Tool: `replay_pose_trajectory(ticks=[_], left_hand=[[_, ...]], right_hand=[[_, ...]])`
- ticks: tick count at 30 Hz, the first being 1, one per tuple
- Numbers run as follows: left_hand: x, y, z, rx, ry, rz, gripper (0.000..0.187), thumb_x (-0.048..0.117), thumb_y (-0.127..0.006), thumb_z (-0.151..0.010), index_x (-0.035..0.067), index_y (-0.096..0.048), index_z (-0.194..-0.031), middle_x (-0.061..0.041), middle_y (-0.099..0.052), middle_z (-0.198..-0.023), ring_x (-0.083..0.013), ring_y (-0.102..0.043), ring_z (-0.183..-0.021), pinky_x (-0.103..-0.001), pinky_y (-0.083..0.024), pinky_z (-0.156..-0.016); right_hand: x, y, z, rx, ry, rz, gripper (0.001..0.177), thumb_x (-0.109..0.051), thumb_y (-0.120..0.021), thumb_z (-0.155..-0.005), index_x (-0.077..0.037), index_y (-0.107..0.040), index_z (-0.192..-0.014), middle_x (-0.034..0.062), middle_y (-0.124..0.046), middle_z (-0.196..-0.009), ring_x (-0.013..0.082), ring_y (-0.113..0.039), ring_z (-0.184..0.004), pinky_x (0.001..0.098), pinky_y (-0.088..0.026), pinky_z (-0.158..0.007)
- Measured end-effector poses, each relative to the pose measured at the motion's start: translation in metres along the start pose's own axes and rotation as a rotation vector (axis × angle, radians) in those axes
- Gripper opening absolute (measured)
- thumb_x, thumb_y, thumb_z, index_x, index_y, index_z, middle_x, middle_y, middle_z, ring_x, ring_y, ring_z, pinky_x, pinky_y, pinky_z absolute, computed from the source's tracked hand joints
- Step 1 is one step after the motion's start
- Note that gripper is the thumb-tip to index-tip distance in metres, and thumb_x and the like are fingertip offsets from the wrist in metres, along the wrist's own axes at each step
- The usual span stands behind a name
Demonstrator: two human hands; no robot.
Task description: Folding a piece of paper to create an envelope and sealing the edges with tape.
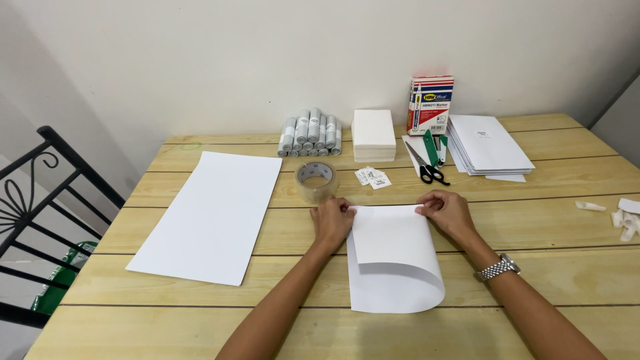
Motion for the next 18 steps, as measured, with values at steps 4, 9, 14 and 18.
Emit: replay_pose_trajectory(ticks=[4,9,14,18], left_hand=[[0.007,0.003,0.004,-0.018,-0.036,0.038,0.03,0.009,-0.066,-0.078,0.004,-0.059,-0.106,-0.008,-0.052,-0.091,-0.0309,-0.057,-0.095,-0.049,-0.033,-0.094],[-0.01,-0.015,-0.011,-0.02,-0.341,-0.085,0.01,0.007,-0.064,-0.079,0.015,-0.069,-0.081,-0.005,-0.062,-0.082,-0.0252,-0.059,-0.084,-0.038,-0.04,-0.078],[-0.014,-0.01,-0.011,-0.061,-0.392,-0.146,0.011,0.012,-0.064,-0.079,0.018,-0.071,-0.084,-0.003,-0.065,-0.088,-0.024,-0.06,-0.087,-0.039,-0.042,-0.081],[-0.022,-0.011,-0.01,-0.125,-0.417,-0.204,0.017,0.028,-0.067,-0.078,0.023,-0.071,-0.094,0.0,-0.063,-0.097,-0.0224,-0.057,-0.093,-0.04,-0.04,-0.084]], right_hand=[[0.001,-0.001,0.0,0.058,0.062,-0.05,0.045,-0.006,-0.082,-0.055,-0.011,-0.071,-0.098,0.0062,-0.061,-0.075,0.0146,-0.057,-0.064,0.0273,-0.05,-0.063],[-0.017,0.003,0.013,0.009,0.171,0.015,0.048,-0.008,-0.075,-0.062,-0.018,-0.066,-0.108,0.0012,-0.071,-0.072,0.0138,-0.062,-0.069,0.0258,-0.047,-0.072],[-0.024,0.012,0.02,-0.036,0.176,0.055,0.044,-0.012,-0.077,-0.064,-0.018,-0.068,-0.106,0.0013,-0.073,-0.077,0.0171,-0.062,-0.076,0.0301,-0.047,-0.079],[-0.025,0.021,0.03,-0.129,0.168,0.099,0.052,-0.019,-0.081,-0.061,-0.019,-0.066,-0.111,-0.0001,-0.074,-0.09,0.0224,-0.06,-0.092,0.0356,-0.043,-0.092]])
Point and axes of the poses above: each hand's wrist, its own z-axis away from the middle knuckle, its own y-axis out of the back of the hand, x = y × z, the point moved 2 cm from there along -z, towards the middle knuckle
